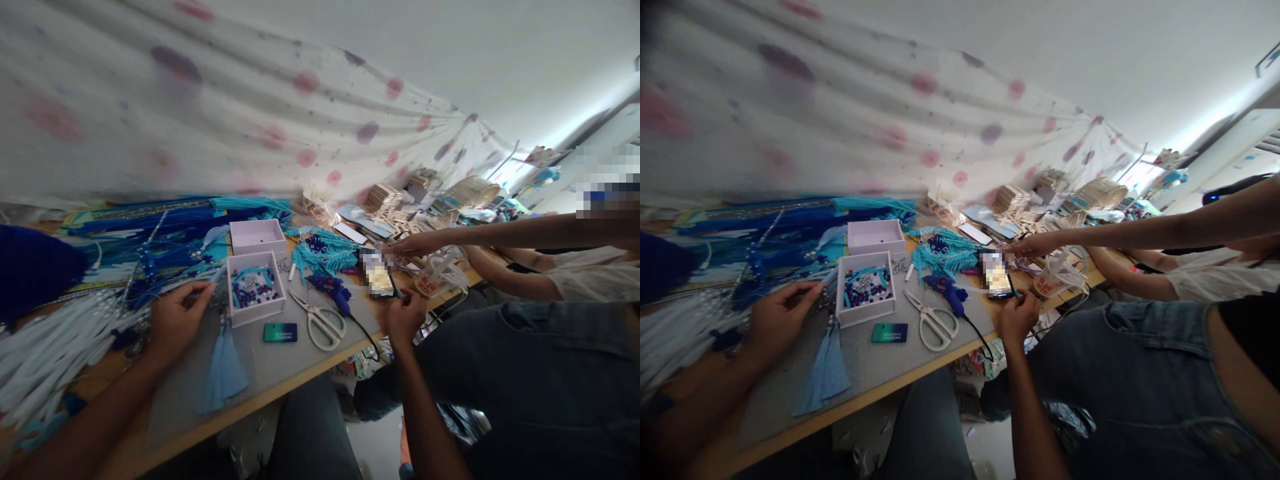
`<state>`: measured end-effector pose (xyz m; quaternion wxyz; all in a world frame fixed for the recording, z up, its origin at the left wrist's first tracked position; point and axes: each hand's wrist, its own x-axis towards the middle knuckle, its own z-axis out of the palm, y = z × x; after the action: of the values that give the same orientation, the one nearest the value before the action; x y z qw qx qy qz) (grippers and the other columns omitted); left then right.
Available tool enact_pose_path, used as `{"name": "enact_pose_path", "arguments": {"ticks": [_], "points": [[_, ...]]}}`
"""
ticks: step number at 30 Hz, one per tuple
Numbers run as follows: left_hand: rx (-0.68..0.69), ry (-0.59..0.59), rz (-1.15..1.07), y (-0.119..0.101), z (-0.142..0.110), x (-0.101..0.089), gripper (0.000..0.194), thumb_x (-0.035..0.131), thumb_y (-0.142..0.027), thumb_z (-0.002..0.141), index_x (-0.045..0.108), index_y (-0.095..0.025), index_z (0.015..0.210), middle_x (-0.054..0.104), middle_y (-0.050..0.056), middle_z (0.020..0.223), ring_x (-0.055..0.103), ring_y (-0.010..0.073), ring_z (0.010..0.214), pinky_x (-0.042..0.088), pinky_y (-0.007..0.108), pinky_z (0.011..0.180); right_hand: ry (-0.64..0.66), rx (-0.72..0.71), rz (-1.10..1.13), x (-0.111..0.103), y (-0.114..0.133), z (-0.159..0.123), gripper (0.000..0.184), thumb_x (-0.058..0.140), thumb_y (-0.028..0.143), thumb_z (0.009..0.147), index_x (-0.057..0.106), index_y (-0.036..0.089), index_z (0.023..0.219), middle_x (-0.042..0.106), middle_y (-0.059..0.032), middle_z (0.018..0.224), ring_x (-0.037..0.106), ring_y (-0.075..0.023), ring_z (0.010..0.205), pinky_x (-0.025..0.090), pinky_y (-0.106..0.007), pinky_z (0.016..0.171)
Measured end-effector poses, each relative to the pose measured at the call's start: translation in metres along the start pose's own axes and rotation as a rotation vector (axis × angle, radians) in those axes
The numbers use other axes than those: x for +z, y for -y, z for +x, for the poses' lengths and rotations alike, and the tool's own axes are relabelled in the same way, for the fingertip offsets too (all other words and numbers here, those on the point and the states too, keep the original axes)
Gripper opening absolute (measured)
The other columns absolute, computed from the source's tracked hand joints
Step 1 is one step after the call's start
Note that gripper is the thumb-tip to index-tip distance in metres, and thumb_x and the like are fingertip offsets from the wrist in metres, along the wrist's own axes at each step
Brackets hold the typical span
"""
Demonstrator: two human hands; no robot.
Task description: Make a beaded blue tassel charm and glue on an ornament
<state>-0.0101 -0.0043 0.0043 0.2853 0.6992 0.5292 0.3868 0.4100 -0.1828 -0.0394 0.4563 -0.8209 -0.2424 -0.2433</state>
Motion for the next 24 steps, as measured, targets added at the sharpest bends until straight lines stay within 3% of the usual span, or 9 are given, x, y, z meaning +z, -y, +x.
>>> {"name": "enact_pose_path", "arguments": {"ticks": [8, 15, 24], "points": [[0.005, -0.002, -0.005, -0.0012, 0.0019, -0.0006, 0.030, 0.062, -0.050, 0.082, 0.074, -0.024, 0.091, 0.079, 0.003, 0.098, 0.072, 0.0288, 0.096, 0.054, 0.038, 0.089, 0.013, 0.003, 0.002, -0.0006, 0.0028, -0.0008, 0.032, 0.045, 0.019, 0.075, 0.066, 0.013, 0.098, 0.060, -0.0136, 0.095, 0.054, -0.0269, 0.091, 0.043, -0.043, 0.089], [0.015, -0.095, -0.042, 0.0063, 0.0048, 0.0073, 0.039, 0.060, -0.054, 0.075, 0.075, -0.019, 0.086, 0.079, 0.005, 0.089, 0.071, 0.0267, 0.085, 0.055, 0.036, 0.082, 0.020, 0.019, -0.001, 0.0010, 0.0002, 0.0001, 0.031, 0.046, 0.019, 0.074, 0.066, 0.013, 0.097, 0.061, -0.0121, 0.092, 0.055, -0.0261, 0.090, 0.043, -0.041, 0.088], [0.008, -0.077, -0.032, 0.0038, 0.0041, 0.0054, 0.038, 0.061, -0.052, 0.076, 0.076, -0.019, 0.088, 0.079, 0.004, 0.088, 0.071, 0.0250, 0.083, 0.054, 0.033, 0.078, 0.026, 0.014, -0.012, 0.0021, -0.0009, -0.0008, 0.032, 0.046, 0.019, 0.074, 0.067, 0.013, 0.098, 0.062, -0.0133, 0.094, 0.055, -0.0270, 0.091, 0.043, -0.042, 0.089]]}}
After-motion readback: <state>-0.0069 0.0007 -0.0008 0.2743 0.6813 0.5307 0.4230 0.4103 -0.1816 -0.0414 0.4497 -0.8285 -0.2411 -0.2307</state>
